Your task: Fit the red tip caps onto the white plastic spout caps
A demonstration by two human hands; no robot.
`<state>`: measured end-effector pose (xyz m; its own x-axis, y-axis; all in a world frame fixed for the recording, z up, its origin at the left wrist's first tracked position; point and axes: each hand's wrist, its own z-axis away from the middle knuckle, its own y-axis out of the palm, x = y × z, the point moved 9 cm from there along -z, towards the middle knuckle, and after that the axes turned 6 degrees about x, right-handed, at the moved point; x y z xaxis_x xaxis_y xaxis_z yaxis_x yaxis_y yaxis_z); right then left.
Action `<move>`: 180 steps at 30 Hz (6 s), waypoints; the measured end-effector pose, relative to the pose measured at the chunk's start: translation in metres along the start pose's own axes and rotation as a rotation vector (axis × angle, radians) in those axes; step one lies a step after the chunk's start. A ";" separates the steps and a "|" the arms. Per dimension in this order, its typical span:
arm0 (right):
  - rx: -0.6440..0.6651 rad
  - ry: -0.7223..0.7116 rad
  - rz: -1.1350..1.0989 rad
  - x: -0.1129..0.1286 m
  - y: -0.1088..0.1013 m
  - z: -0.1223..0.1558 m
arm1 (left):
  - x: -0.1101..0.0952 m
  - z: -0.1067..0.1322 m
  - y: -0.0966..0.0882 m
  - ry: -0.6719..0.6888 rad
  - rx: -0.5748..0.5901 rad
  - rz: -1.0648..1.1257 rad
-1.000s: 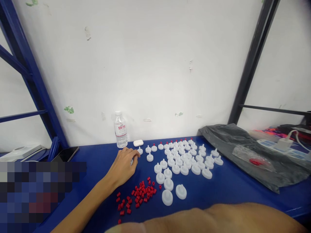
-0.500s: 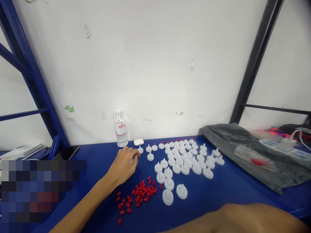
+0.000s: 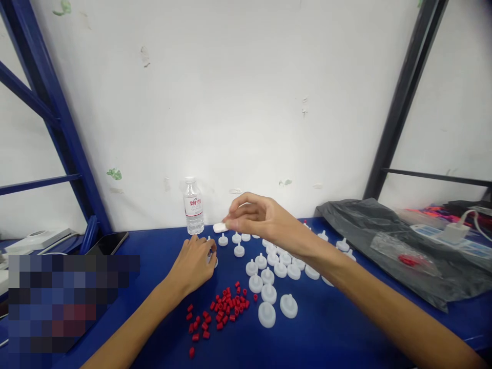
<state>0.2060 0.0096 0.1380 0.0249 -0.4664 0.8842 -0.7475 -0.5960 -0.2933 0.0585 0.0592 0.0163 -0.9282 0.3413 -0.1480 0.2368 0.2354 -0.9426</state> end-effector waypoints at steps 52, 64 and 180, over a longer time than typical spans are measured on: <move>-0.061 -0.188 1.184 -0.096 -0.009 0.018 | -0.011 -0.001 -0.025 0.052 -0.129 0.417; -0.019 -0.242 1.213 -0.091 0.003 0.021 | -0.019 0.001 -0.013 0.094 -0.089 0.586; -0.225 -0.142 1.136 -0.100 -0.014 0.021 | -0.041 0.008 0.031 0.180 0.364 0.572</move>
<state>0.2280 0.0507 0.0461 -0.6708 -0.7346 0.1016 -0.4880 0.3340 -0.8064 0.1016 0.0455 -0.0086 -0.6175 0.4732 -0.6283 0.5337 -0.3346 -0.7766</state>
